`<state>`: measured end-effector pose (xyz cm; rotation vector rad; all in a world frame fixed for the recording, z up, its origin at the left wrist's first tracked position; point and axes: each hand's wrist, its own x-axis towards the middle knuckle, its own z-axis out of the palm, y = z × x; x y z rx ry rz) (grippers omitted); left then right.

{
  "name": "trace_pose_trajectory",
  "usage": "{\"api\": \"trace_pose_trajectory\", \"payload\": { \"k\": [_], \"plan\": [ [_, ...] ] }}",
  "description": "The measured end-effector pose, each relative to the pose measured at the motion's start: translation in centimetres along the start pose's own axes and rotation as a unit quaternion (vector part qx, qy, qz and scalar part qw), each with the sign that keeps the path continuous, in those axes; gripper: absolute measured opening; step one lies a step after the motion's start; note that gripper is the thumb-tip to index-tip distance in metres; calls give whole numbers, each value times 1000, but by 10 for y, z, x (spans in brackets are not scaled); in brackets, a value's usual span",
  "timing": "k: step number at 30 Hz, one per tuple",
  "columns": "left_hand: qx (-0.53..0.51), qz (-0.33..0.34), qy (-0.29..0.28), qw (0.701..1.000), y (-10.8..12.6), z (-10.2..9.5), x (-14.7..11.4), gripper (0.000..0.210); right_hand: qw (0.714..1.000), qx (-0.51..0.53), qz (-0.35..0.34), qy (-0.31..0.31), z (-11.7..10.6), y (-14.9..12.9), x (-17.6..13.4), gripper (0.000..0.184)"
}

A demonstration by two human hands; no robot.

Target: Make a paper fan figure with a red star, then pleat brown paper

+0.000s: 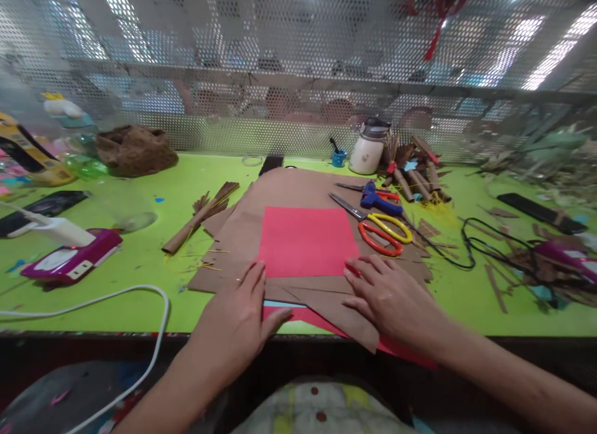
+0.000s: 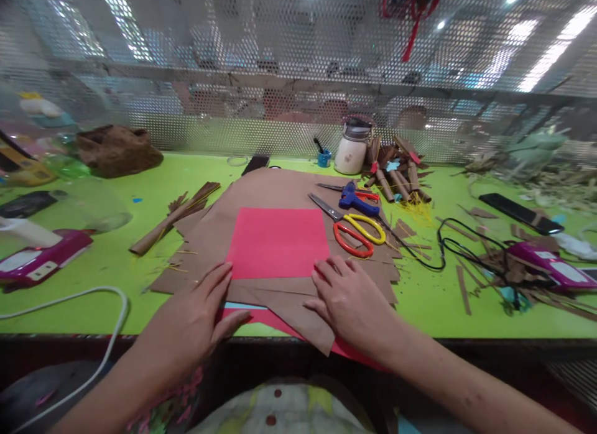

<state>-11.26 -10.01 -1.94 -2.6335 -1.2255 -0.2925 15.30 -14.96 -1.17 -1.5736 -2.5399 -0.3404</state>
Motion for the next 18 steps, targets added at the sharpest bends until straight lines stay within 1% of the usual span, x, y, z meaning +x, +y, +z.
{"api": "trace_pose_trajectory", "payload": {
  "k": [3,6,8,10,13,14,16,17,18],
  "plan": [
    [15,2,12,1000,-9,1,-5,72,999,-13,29,8,6,10,-18,43],
    [12,9,13,1000,-13,0,-6,70,999,-9,49,8,9,16,-26,46],
    [4,12,10,1000,-14,-1,-5,67,998,3,54,9,7,18,-25,41],
    [-2,13,10,1000,-15,0,-5,64,998,10,62,27,-1,20,-16,33],
    [-7,17,20,1000,-16,2,-8,60,994,13,76,79,-15,16,10,28],
    [-8,18,24,1000,-16,3,-9,58,994,21,66,87,-19,12,23,28],
    [-8,18,32,999,-14,5,-11,56,996,68,6,62,-20,3,55,26],
    [-7,16,34,999,-13,5,-11,55,994,94,-39,40,-18,-2,72,25],
    [-6,13,35,999,-12,5,-12,54,991,115,-66,23,-15,-8,90,25]
  ]
}}
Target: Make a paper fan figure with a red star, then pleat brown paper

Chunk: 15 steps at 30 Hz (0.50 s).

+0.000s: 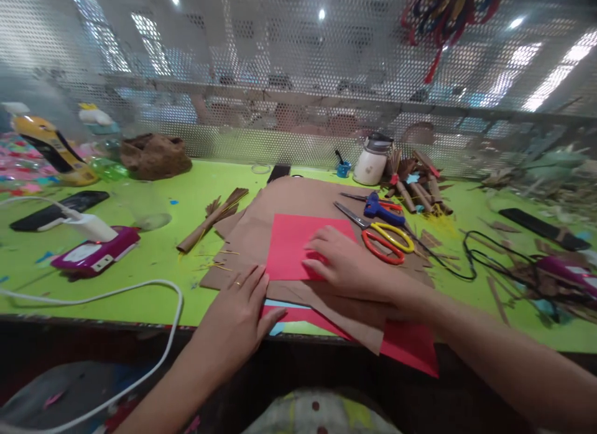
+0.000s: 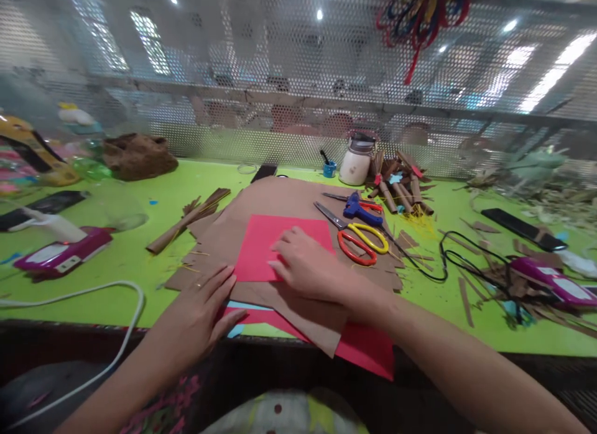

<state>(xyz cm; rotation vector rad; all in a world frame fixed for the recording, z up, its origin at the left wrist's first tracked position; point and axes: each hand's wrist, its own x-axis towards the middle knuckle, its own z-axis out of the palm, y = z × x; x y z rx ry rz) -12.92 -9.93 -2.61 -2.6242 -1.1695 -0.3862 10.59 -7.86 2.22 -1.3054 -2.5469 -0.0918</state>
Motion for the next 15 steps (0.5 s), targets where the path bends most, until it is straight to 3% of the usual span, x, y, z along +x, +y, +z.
{"api": "trace_pose_trajectory", "payload": {
  "k": [5,9,12,15],
  "plan": [
    [-4,-15,3,1000,4,-2,0,50,988,46,-41,-142,26,0,74,31],
    [-14,-13,2,1000,5,-3,-1,48,968,94,-35,-229,33,6,99,27],
    [-23,-9,9,1000,5,-2,-2,46,962,126,-76,-228,37,8,103,20],
    [-35,0,21,999,4,0,-3,42,972,113,-124,-165,38,4,97,19]
  ]
}}
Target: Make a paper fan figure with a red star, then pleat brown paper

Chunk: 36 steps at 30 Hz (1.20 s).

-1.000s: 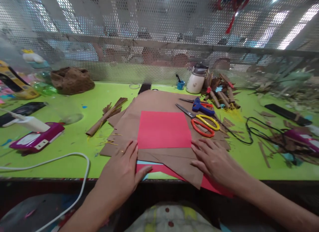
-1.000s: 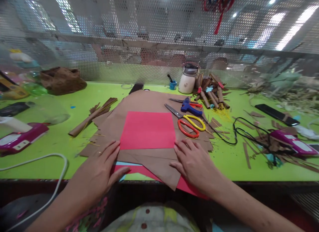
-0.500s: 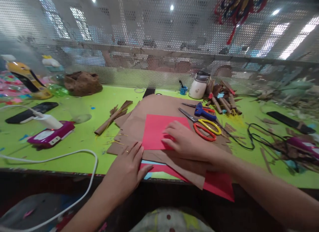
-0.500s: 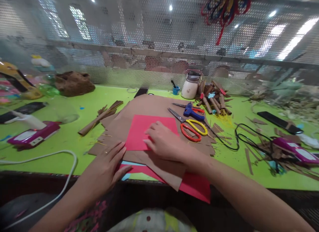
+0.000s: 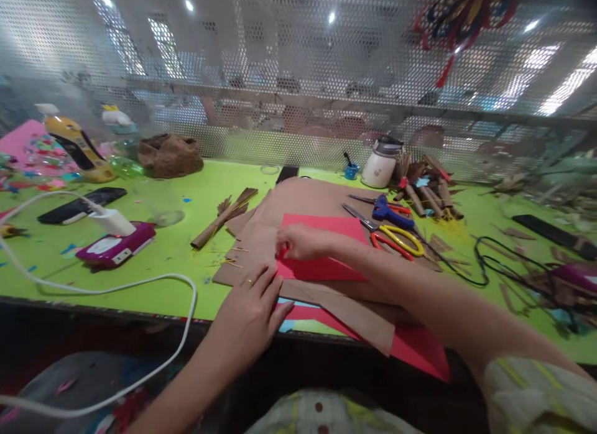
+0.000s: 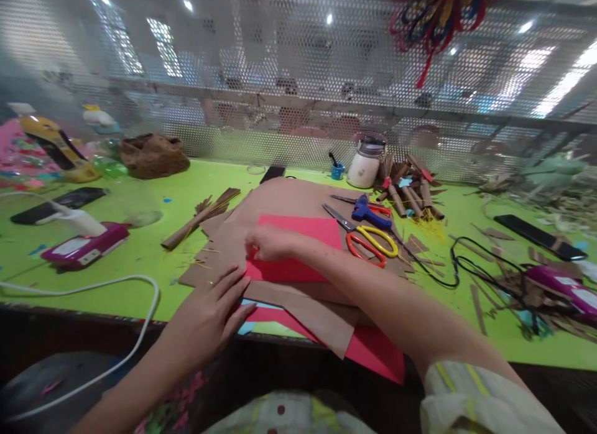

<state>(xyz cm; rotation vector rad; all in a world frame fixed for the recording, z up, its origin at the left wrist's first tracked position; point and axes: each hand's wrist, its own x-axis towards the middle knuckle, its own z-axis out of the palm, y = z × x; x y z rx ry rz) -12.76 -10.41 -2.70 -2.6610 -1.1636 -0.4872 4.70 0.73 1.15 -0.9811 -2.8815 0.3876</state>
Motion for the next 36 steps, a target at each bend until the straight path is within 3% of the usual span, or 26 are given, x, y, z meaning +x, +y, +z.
{"api": "trace_pose_trajectory", "payload": {
  "k": [5,9,16,20,23,29,36],
  "plan": [
    [1,-5,10,1000,1,0,2,39,981,-137,-46,129,10,-25,-26,12],
    [-7,-16,0,1000,2,1,1,37,964,-183,-81,174,27,-31,-47,16],
    [-108,-80,0,991,-3,-9,6,32,958,-179,-109,194,42,-26,-59,20],
    [-151,-41,-41,987,-13,-16,18,39,959,-164,-115,198,42,-27,-59,19],
    [-145,-38,-73,986,-21,-12,20,46,960,-158,-118,198,43,-27,-61,21],
    [-117,-20,-79,990,-26,1,10,42,962,-185,-117,164,41,-35,-72,25],
    [-86,-3,-76,993,-25,1,9,41,962,-202,-118,140,39,-44,-83,26]
  ]
}}
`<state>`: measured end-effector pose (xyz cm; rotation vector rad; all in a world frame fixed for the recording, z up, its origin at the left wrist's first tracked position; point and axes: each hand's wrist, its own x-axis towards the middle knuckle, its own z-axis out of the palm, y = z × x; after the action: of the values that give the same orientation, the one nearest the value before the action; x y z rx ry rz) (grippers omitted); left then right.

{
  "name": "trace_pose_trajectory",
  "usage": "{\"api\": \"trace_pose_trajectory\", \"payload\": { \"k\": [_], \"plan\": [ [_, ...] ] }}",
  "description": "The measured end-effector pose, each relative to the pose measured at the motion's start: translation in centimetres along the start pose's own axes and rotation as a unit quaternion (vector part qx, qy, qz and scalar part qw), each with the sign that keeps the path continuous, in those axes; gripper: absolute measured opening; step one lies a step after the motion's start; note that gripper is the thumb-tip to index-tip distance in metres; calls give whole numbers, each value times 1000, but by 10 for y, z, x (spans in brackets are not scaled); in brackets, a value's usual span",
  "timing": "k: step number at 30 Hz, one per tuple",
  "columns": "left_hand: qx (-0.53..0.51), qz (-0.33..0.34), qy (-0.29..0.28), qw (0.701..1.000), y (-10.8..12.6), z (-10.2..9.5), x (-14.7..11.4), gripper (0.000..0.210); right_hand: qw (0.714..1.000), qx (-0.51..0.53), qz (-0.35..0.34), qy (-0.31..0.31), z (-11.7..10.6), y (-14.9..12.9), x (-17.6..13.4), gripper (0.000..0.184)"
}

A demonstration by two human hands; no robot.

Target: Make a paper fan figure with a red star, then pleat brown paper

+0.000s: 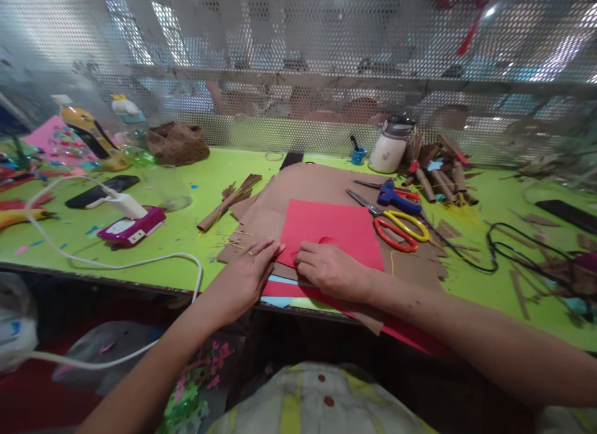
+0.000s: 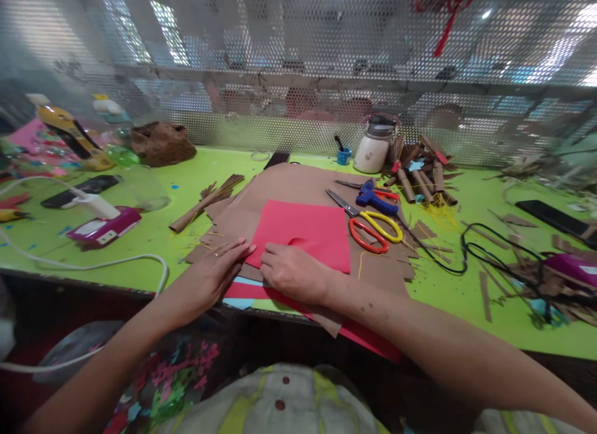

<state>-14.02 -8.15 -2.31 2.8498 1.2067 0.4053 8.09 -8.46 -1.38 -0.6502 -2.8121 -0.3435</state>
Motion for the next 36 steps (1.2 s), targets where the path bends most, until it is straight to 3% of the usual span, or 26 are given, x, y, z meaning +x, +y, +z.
{"api": "trace_pose_trajectory", "payload": {
  "k": [14,21,29,32,36],
  "plan": [
    [-6,-2,10,1000,1,-1,1,42,1000,1,-13,-22,-10,-7,-7,22],
    [-16,-12,0,1000,3,-4,1,42,989,146,32,-14,-22,-13,-38,18],
    [-3,-16,-9,1000,5,-5,0,42,937,315,125,78,-28,-18,-85,17],
    [20,12,-9,1000,12,-9,10,37,927,333,144,93,-31,-17,-100,16],
    [93,43,-24,994,30,-19,45,31,925,337,149,91,-33,-15,-103,14]
  ]
}}
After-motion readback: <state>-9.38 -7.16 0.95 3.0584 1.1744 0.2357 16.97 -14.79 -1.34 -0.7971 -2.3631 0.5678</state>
